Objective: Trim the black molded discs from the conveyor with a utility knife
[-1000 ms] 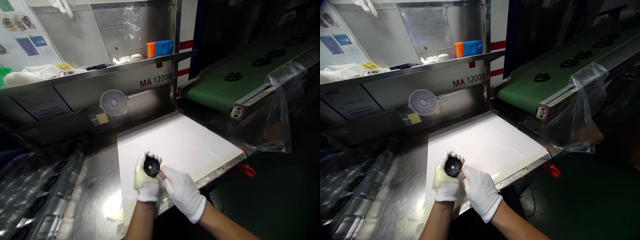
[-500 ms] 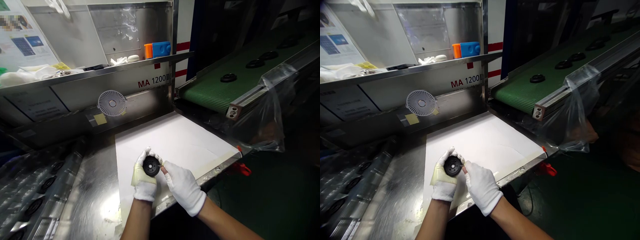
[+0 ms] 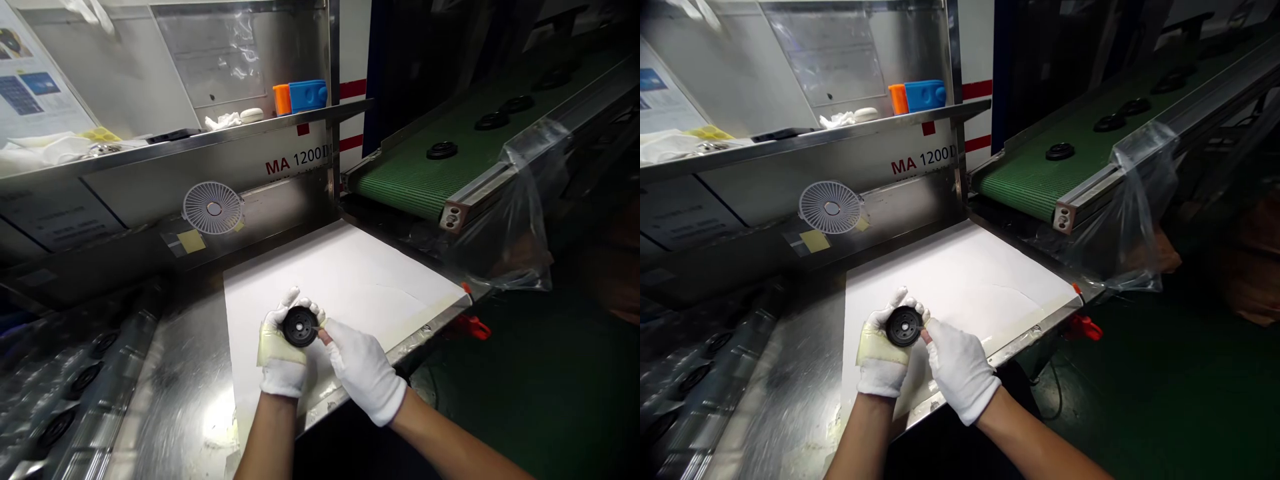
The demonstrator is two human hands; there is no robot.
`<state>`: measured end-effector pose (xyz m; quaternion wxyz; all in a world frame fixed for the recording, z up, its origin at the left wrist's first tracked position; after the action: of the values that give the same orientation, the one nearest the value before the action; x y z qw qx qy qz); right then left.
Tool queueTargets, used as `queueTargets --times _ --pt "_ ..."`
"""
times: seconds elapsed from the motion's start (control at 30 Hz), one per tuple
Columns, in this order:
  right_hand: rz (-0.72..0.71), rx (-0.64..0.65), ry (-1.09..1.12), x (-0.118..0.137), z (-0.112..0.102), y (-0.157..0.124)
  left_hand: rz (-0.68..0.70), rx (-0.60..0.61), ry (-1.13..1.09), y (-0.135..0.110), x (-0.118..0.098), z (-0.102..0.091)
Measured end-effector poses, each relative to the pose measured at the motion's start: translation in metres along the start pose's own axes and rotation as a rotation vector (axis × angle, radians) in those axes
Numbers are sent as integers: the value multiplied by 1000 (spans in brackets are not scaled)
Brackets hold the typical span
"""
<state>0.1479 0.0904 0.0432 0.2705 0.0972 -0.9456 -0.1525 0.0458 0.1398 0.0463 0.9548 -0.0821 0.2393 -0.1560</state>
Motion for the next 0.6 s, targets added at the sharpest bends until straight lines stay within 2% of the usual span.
queueTargets --times 0.13,0.37,0.53,0.6 --pt "44 -15 -63 -4 2 1 21 -34 -46 10 5 0" --pt "-9 17 6 5 11 -5 144 -88 -68 14 6 0" --pt "-6 -1 29 -4 6 -1 -27 -23 38 8 6 0" --pt "32 -7 5 -11 5 1 -12 3 19 10 7 -1"
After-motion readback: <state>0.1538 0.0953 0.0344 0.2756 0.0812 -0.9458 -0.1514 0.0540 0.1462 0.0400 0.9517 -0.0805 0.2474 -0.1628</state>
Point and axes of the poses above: each hand's wrist, its own y-axis towards the middle knuckle, its own z-axis out of the palm, x = y × z, the point moved 3 cm from there along y, towards the middle knuckle, and after that the axes turned 4 degrees about -z, right-handed, at the moved point
